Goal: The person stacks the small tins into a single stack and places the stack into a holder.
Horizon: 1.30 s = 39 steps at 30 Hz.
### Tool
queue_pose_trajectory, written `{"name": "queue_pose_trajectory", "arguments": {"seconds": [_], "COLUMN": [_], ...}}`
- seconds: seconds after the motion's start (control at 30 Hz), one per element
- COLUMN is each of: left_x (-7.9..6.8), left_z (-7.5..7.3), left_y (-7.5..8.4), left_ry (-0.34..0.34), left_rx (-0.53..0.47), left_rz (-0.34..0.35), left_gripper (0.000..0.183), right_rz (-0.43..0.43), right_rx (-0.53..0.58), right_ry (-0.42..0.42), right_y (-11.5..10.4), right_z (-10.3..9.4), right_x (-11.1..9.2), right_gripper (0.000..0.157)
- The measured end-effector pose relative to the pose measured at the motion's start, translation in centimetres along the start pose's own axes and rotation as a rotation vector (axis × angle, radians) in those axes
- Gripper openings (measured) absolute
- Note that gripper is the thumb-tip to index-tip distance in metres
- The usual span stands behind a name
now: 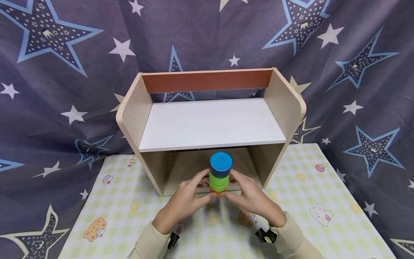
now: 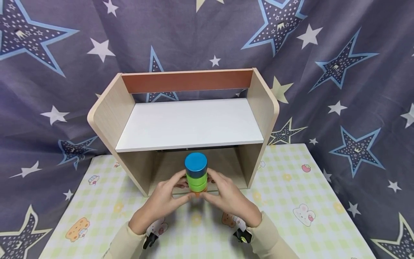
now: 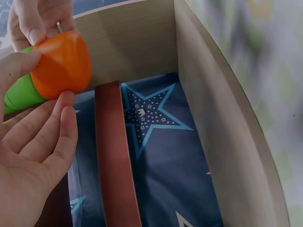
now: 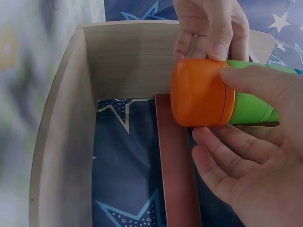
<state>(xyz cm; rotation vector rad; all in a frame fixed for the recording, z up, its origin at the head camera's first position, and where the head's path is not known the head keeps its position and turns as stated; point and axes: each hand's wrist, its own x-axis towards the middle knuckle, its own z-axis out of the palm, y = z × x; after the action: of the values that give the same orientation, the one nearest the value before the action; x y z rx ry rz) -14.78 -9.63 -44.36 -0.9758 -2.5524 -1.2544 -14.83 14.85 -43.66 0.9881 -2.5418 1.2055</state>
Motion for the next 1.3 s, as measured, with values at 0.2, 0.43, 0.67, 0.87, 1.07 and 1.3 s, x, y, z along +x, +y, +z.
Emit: {"name": "queue_pose_trajectory", "arguments": {"seconds": [0.2, 0.43, 0.67, 0.87, 1.07, 1.3], "left_x": [0.6, 1.3, 1.9, 2.4, 2.9, 3.5], "left_z": [-0.5, -1.3, -2.0, -2.4, -2.9, -3.7], "left_y": [0.1, 0.4, 0.9, 1.2, 1.5, 2.1], "left_ry": [0.013, 0.032, 0.026, 0.051, 0.076, 0.077], "left_rx": [0.000, 0.026, 0.021, 0.020, 0.026, 0.025], "left_rz": [0.054, 0.085, 0.088, 0.124, 0.166, 0.173], "left_gripper": [0.076, 0.078, 0.077, 0.077, 0.078, 0.078], "right_rz": [-0.034, -0.054, -0.057, -0.074, -0.084, -0.100], "right_rx": [0.002, 0.015, 0.036, 0.072, 0.081, 0.082], "right_ry": [0.015, 0.043, 0.054, 0.055, 0.064, 0.084], "right_y": [-0.3, -0.6, -0.9, -1.3, -1.5, -1.9], "right_z": [-0.7, -1.2, -1.8, -2.3, -2.8, -3.4], "right_x": [0.4, 1.1, 1.5, 1.9, 2.3, 2.8], "right_gripper": [0.071, 0.071, 0.072, 0.073, 0.074, 0.072]}}
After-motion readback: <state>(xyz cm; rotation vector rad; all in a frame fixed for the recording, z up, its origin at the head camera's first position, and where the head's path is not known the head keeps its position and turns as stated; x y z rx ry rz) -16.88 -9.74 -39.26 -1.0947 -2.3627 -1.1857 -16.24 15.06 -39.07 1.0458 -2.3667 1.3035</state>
